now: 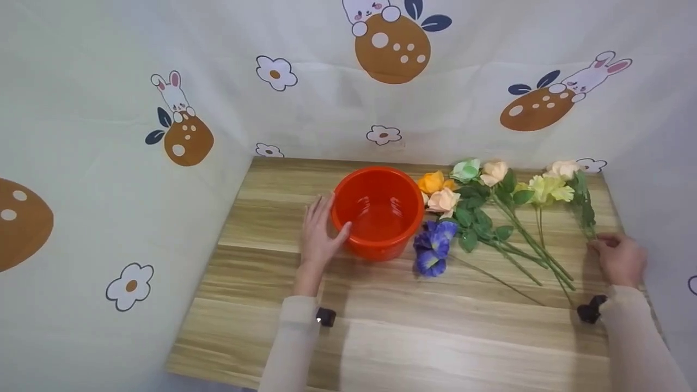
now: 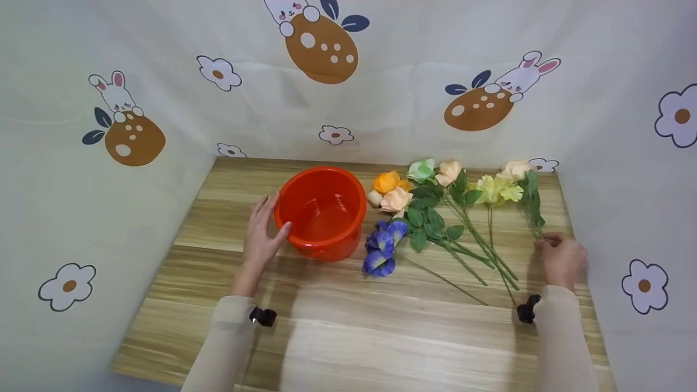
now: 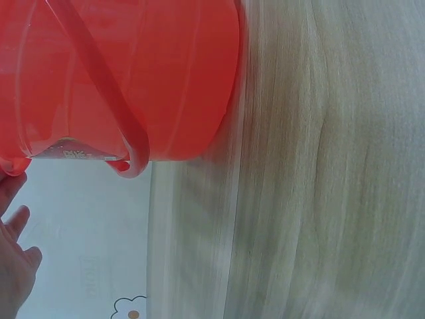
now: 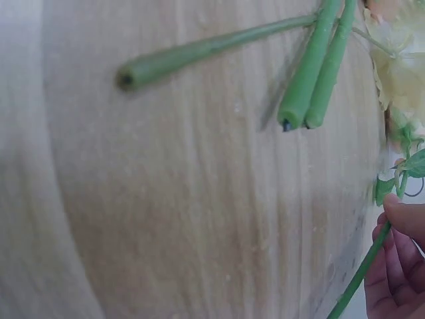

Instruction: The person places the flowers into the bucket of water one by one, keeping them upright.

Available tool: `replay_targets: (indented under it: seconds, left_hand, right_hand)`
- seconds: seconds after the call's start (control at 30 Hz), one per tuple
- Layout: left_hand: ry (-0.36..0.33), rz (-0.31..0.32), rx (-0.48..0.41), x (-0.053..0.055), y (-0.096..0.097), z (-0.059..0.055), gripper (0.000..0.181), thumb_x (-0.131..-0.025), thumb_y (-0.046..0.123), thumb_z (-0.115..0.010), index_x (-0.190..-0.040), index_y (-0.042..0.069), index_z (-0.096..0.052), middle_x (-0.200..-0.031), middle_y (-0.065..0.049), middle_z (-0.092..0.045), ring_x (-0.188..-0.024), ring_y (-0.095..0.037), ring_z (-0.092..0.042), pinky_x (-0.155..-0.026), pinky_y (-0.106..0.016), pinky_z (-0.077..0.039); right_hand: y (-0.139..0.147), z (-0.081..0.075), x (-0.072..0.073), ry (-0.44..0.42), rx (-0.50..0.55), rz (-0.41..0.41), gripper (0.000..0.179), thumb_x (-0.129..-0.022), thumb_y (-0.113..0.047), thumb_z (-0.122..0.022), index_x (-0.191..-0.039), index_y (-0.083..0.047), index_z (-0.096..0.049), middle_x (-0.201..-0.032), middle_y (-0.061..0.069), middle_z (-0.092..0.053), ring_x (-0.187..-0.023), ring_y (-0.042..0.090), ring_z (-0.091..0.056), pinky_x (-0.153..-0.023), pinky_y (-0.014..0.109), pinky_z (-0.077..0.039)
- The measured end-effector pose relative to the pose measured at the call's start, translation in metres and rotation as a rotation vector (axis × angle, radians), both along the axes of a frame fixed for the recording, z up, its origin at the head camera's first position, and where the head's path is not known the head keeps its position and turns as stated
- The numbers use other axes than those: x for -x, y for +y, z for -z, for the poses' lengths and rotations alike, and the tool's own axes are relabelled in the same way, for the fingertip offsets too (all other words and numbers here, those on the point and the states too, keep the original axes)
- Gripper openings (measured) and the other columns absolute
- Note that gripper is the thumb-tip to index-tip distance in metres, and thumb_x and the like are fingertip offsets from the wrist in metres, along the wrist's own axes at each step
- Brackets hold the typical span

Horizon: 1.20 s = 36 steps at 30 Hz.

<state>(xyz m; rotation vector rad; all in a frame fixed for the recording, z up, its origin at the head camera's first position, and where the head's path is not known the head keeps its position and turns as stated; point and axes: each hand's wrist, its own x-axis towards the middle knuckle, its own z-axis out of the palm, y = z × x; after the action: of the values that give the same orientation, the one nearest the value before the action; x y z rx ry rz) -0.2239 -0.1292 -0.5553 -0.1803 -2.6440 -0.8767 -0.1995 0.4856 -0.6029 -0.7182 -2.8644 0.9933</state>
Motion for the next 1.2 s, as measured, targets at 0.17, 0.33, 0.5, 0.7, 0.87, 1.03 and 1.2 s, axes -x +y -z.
replay_targets:
  seconds: [0.17,0.33,0.5,0.7,0.87,1.03,1.2]
  left_hand:
    - [-0.002,-0.003,-0.002,0.001,0.000,0.001,0.075,-0.087,0.050,-0.059,-0.152,0.017,-0.042,-0.152,-0.012,-0.049,-0.147,-0.034,-0.033,-0.124,-0.053,-0.022]
    - [0.005,-0.005,0.004,0.000,0.000,0.001,0.074,-0.088,0.048,-0.059,-0.152,0.016,-0.042,-0.152,-0.011,-0.049,-0.147,-0.033,-0.034,-0.123,-0.056,-0.024]
    - [0.023,0.008,0.005,-0.001,0.000,0.001,0.072,-0.088,0.046,-0.058,-0.152,0.015,-0.043,-0.151,-0.010,-0.050,-0.145,-0.035,-0.036,-0.122,-0.057,-0.024]
    - [0.014,0.006,-0.008,-0.001,0.000,0.001,0.073,-0.087,0.048,-0.058,-0.152,0.016,-0.042,-0.152,-0.010,-0.050,-0.145,-0.034,-0.036,-0.124,-0.054,-0.023]
    - [-0.006,0.000,-0.028,-0.001,0.001,0.002,0.074,-0.087,0.049,-0.058,-0.153,0.017,-0.041,-0.153,-0.010,-0.048,-0.147,-0.033,-0.034,-0.124,-0.054,-0.022]
    - [-0.013,0.003,-0.038,0.000,0.001,0.002,0.074,-0.088,0.047,-0.059,-0.153,0.016,-0.041,-0.153,-0.012,-0.048,-0.147,-0.034,-0.034,-0.123,-0.056,-0.023]
    - [-0.013,0.004,-0.033,-0.001,0.000,0.002,0.075,-0.088,0.048,-0.058,-0.153,0.016,-0.040,-0.154,-0.011,-0.047,-0.147,-0.034,-0.034,-0.123,-0.056,-0.024]
  right_hand:
    - [0.000,-0.003,-0.003,0.001,0.006,0.018,0.040,-0.096,-0.024,-0.066,-0.126,0.002,-0.063,-0.114,0.024,-0.069,-0.065,-0.008,-0.046,-0.056,0.016,-0.043]
    - [-0.002,-0.007,-0.005,0.014,-0.001,0.047,0.038,-0.095,-0.025,-0.067,-0.125,-0.001,-0.066,-0.105,0.018,-0.072,-0.066,-0.008,-0.044,-0.061,0.018,-0.041]
    - [-0.004,-0.011,-0.008,0.017,0.002,0.082,0.036,-0.097,-0.025,-0.064,-0.126,-0.003,-0.067,-0.083,-0.012,-0.066,-0.068,-0.010,-0.042,-0.067,0.021,-0.038]
    - [-0.003,-0.014,-0.011,0.039,0.031,0.084,0.037,-0.096,-0.023,-0.062,-0.127,-0.002,-0.065,-0.064,-0.041,-0.039,-0.070,-0.014,-0.038,-0.072,0.020,-0.035]
    - [-0.002,-0.016,-0.013,0.059,0.025,0.096,0.038,-0.096,-0.023,-0.063,-0.127,0.000,-0.065,-0.060,-0.044,-0.034,-0.069,-0.015,-0.036,-0.074,0.021,-0.034]
    - [-0.005,-0.021,-0.014,0.064,0.009,0.128,0.038,-0.096,-0.024,-0.062,-0.125,-0.001,-0.066,-0.065,-0.038,-0.039,-0.071,-0.012,-0.037,-0.074,0.021,-0.034]
    - [-0.010,-0.024,-0.015,0.073,0.010,0.141,0.036,-0.096,-0.023,-0.064,-0.124,-0.002,-0.066,-0.068,-0.036,-0.041,-0.070,-0.011,-0.038,-0.075,0.020,-0.034]
